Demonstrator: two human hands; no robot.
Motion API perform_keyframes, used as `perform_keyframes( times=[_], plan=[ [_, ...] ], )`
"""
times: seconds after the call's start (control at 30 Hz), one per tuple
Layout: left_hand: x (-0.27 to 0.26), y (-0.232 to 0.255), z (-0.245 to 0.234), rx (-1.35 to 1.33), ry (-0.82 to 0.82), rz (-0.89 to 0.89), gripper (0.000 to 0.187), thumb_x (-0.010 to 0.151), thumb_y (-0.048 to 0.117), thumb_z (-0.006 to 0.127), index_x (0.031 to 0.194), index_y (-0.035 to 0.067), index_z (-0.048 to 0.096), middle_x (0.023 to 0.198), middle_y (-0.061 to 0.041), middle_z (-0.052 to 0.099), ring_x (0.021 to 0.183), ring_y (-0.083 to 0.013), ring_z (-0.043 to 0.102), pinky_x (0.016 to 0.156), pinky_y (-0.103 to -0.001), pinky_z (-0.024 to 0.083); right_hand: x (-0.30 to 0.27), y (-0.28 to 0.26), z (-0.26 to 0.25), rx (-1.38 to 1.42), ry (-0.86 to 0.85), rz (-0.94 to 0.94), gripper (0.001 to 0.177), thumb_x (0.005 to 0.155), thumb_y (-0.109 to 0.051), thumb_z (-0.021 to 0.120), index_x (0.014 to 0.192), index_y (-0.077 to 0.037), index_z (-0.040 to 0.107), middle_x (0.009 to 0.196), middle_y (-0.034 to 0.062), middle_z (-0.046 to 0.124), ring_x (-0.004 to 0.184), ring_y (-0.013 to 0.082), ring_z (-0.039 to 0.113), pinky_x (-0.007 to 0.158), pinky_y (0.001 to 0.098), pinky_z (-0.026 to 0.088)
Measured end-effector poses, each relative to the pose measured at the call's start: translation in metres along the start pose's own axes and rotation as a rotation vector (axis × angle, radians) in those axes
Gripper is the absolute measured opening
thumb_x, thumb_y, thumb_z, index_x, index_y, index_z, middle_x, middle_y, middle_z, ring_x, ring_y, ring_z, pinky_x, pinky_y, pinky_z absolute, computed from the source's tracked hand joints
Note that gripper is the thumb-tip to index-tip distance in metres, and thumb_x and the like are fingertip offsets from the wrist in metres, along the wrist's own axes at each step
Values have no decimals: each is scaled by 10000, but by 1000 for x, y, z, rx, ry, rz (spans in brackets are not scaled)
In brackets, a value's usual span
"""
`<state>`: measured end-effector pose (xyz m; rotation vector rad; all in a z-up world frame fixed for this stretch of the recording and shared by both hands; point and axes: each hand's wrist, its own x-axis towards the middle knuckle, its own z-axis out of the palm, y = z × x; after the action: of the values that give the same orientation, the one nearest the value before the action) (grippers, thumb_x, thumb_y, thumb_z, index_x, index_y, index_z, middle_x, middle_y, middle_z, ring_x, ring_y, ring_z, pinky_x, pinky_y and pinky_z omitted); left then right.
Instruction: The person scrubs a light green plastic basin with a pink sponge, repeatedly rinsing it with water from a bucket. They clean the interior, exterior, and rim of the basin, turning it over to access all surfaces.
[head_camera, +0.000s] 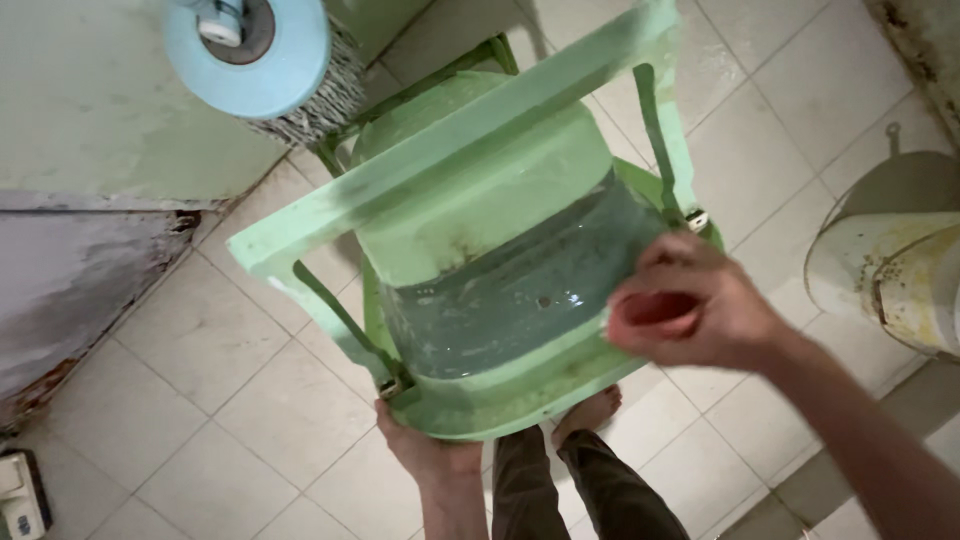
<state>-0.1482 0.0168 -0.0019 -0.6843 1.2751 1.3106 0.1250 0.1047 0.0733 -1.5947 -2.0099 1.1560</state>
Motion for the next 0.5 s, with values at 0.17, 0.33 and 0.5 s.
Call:
perform_keyframes(
  times=[0.17,0.33,0.5],
  plan=[
    [11,-9,-17,-24,-30,1,608,1025,521,224,1384,152,549,1358,-83,613,1271,-297,563,1052,-507,458,5,-68,69,-140,-81,-313,271,688,-359,877,859,-192,748,883,55,594,778,214,610,612,392,500],
    [25,26,-34,67,41,73,545,1034,476,236,1359,173,552,1365,-66,610,1302,-281,570,1072,-533,469,-1,-39,70,-50,-106,-346,247,697,-353,872,880,-228,764,882,17,626,800,201,625,628,373,500],
    [28,46,-36,137,104,36,545,1028,474,237,1366,194,561,1377,-69,611,1310,-285,573,1077,-550,469,-5,6,2,1,6,-124,357,693,-381,852,997,-201,804,1023,10,674,952,203,638,792,315,558]
  ],
)
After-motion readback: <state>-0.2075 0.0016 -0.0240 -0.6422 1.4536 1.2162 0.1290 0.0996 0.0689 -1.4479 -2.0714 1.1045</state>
